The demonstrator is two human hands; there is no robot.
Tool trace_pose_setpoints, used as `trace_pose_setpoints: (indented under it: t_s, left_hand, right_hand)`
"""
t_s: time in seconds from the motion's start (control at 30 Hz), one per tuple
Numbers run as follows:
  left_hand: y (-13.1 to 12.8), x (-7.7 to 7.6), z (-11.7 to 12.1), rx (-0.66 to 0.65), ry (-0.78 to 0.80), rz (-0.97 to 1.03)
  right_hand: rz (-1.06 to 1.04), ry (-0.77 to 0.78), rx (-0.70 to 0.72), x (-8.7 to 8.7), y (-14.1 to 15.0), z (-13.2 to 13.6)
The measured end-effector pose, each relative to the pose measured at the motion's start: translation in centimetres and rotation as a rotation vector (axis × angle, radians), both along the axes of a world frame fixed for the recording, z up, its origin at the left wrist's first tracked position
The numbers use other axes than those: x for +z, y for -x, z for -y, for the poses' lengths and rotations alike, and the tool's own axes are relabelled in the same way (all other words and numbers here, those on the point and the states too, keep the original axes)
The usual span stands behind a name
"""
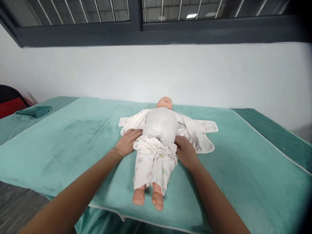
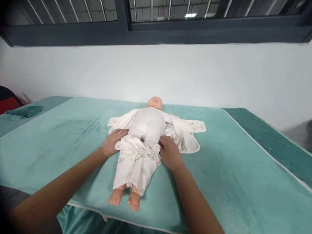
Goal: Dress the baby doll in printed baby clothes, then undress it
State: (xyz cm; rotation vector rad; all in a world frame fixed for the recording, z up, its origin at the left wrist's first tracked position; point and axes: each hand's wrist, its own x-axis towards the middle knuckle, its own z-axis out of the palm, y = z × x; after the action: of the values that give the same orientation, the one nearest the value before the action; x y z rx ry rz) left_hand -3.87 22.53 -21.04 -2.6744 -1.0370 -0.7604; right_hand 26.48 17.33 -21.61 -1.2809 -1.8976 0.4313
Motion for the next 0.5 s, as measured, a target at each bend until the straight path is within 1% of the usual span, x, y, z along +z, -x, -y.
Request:
trace_pose_setpoints:
  t_s: [0.1, 0.17, 0.23, 0.37, 0.5]
  left_hand:
    - [0.1, 0.1, 0.7, -0.031, 0.117, -0.038]
    - [0.2, 0.1, 1.4, -0.025, 0.177, -0.078]
    - [0.3, -0.2, 2.2, -0.014, 0.197, -0.065]
    - [0.2, -0.8, 3.5, 0.006, 0.205, 0.107]
    - [-0.1, -1.2, 4.0, 0.045, 0.212, 0.225]
  right_hand:
    - [-0.031, 0.002, 0.132, 0.3, -0.3, 0.4]
    - [-0.066, 0.055, 0.161, 0.6, -0.3, 0.6]
    - [-0.105, 0.119, 0.155, 0.8, -0.2, 0.8]
    - [-0.195, 0.22, 0.148, 0.8, -0.2, 1.1]
    - [-0.261, 0.303, 0.164, 0.7, -0.7, 1.7]
